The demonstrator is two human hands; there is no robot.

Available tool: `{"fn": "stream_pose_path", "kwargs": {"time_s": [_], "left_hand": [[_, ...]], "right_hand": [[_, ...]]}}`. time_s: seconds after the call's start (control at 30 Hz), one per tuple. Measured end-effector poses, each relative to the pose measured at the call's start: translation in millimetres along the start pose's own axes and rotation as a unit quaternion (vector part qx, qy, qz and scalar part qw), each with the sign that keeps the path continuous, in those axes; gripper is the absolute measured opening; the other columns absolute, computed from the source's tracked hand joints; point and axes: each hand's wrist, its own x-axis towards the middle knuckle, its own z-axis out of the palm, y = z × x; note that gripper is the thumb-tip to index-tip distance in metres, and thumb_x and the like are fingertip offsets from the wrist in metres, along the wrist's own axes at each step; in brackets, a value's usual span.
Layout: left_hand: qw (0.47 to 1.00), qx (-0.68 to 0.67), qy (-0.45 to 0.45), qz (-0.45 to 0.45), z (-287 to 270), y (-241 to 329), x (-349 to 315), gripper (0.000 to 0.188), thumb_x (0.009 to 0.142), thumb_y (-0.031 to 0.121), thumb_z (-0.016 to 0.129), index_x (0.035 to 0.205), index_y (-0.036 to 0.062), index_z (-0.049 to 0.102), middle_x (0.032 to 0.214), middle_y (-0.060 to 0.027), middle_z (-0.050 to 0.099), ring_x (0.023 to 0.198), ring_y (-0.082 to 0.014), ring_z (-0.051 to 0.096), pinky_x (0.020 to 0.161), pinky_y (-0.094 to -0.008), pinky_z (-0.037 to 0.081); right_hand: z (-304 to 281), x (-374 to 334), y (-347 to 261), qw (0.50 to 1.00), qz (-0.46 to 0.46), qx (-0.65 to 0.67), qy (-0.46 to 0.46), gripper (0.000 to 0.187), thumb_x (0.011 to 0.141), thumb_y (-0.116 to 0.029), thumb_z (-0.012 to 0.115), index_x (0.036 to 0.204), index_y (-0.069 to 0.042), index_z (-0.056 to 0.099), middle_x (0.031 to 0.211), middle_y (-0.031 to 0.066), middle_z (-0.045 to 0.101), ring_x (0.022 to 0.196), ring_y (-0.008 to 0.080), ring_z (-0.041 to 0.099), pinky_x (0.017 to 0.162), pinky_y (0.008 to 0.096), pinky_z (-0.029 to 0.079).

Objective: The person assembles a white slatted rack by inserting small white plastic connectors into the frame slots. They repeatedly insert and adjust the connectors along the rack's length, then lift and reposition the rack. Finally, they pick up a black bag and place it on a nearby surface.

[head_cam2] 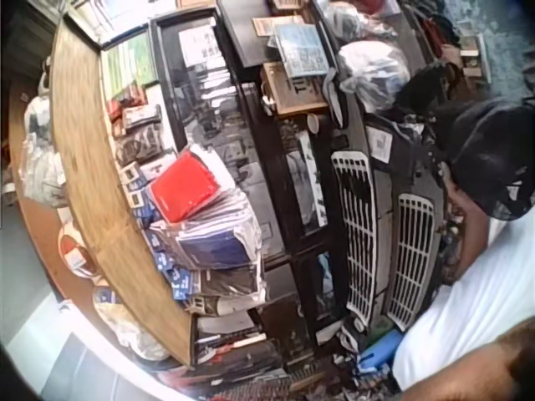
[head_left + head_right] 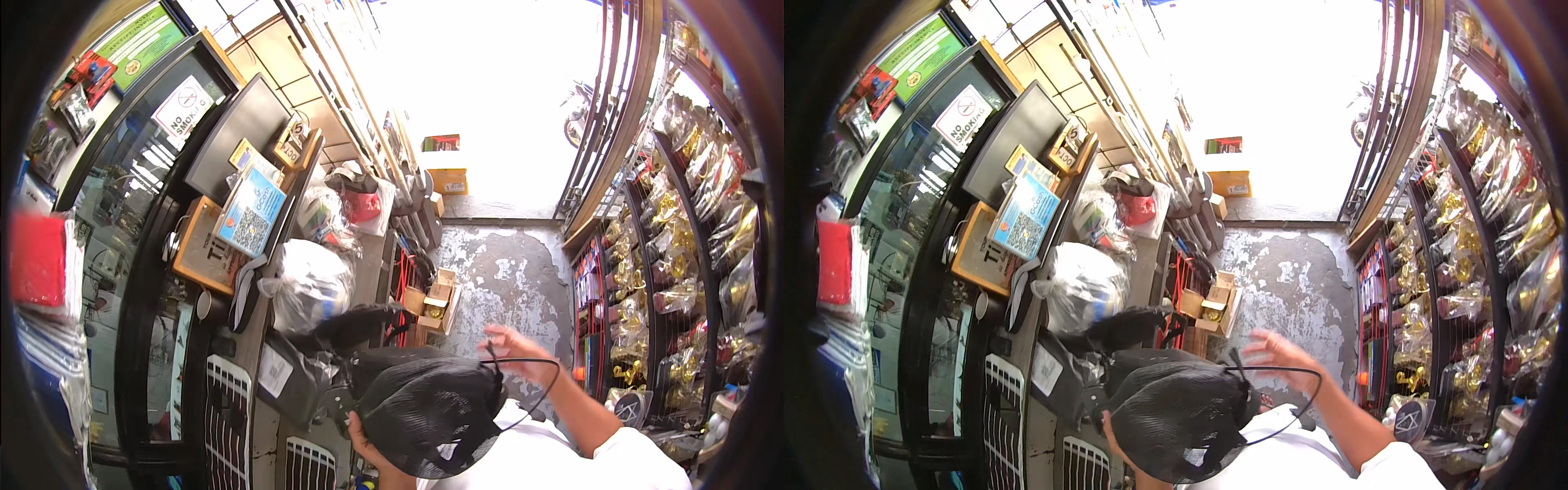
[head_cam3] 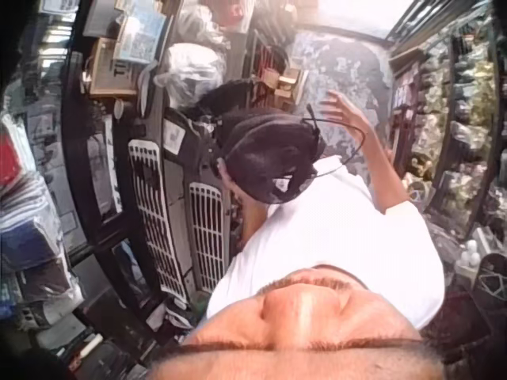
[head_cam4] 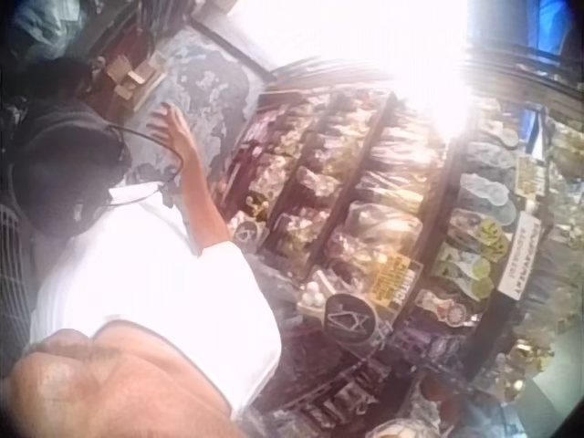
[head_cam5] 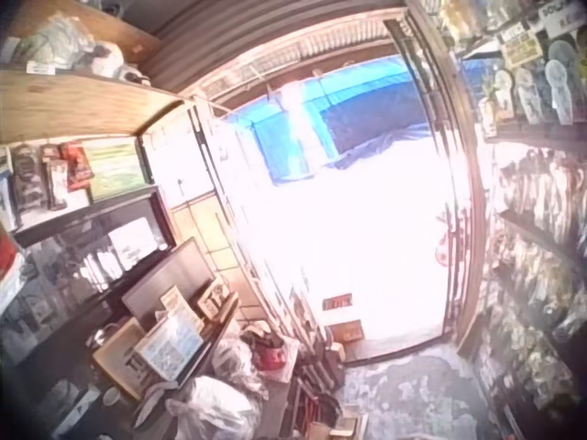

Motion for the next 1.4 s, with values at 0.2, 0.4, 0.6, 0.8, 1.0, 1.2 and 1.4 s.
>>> {"fn": "stream_pose_path", "kwargs": {"time_s": [0.2,0.4,0.6,0.8,1.0,1.2,1.4], "left_hand": [[0.994,-0.006,-0.094,-0.063,44,-21,94,0.060,0.106,0.052,0.062,0.136,0.0009,0.070,0.139,-0.0185,0.073,0.128,-0.0374,0.069,0.115,-0.0508,0.051],[0.981,-0.057,-0.146,-0.116,77,-6,173,0.057,0.106,0.049,0.062,0.137,0.0015,0.070,0.139,-0.0183,0.073,0.129,-0.0376,0.070,0.116,-0.0530,0.051],[0.984,-0.079,-0.107,-0.122,96,1,235,0.060,0.109,0.049,0.057,0.141,-0.0010,0.068,0.141,-0.0194,0.073,0.130,-0.0376,0.070,0.118,-0.0530,0.051],[0.979,-0.090,-0.139,-0.118,108,-2,264,0.051,0.110,0.043,0.059,0.139,0.0017,0.070,0.140,-0.0165,0.074,0.131,-0.0348,0.069,0.119,-0.0515,0.049],[0.980,-0.116,-0.081,-0.142,121,-12,286,0.053,0.110,0.042,0.059,0.142,0.0012,0.068,0.145,-0.0179,0.071,0.136,-0.0347,0.067,0.121,-0.0518,0.048],[0.978,-0.181,-0.053,-0.088,131,-36,298,0.054,0.110,0.041,0.060,0.146,0.0013,0.065,0.147,-0.0180,0.070,0.136,-0.0354,0.067,0.121,-0.0518,0.048],[0.979,-0.178,0.083,0.046,177,-81,313,0.063,0.108,0.049,0.057,0.148,0.0015,0.065,0.149,-0.0189,0.068,0.137,-0.0366,0.065,0.121,-0.0529,0.048]], "right_hand": [[37,48,22,0.935,0.056,0.260,-0.233,0.076,0.111,-0.067,0.048,0.158,-0.007,0.053,0.150,0.0163,0.068,0.132,0.0331,0.068,0.115,0.0536,0.053],[36,123,-55,0.879,0.087,0.394,-0.253,0.077,0.112,-0.066,0.045,0.147,0.001,0.063,0.142,0.0199,0.072,0.129,0.0350,0.071,0.115,0.0546,0.053],[36,171,-126,0.913,0.042,0.317,-0.252,0.082,0.110,-0.069,0.047,0.143,0.004,0.067,0.139,0.0236,0.073,0.125,0.0349,0.073,0.112,0.0545,0.056],[54,166,-155,0.982,0.024,0.185,-0.030,0.076,0.109,-0.067,0.051,0.141,0.000,0.069,0.140,0.0202,0.073,0.122,0.0352,0.075,0.107,0.0538,0.059],[43,178,-191,0.955,0.138,0.250,-0.084,0.080,0.107,-0.071,0.051,0.145,-0.002,0.067,0.139,0.0182,0.075,0.122,0.0347,0.075,0.107,0.0547,0.059],[13,211,-247,0.883,0.188,0.228,-0.366,0.100,0.089,0.004,0.067,0.174,0.004,0.015,0.174,0.0257,0.037,0.160,0.0357,0.043,0.132,0.0511,0.030],[-43,325,-312,0.885,0.304,-0.055,-0.348,0.074,0.094,0.019,0.059,0.165,0.004,0.041,0.159,0.0203,0.058,0.149,0.0324,0.055,0.124,0.0498,0.044]]}}
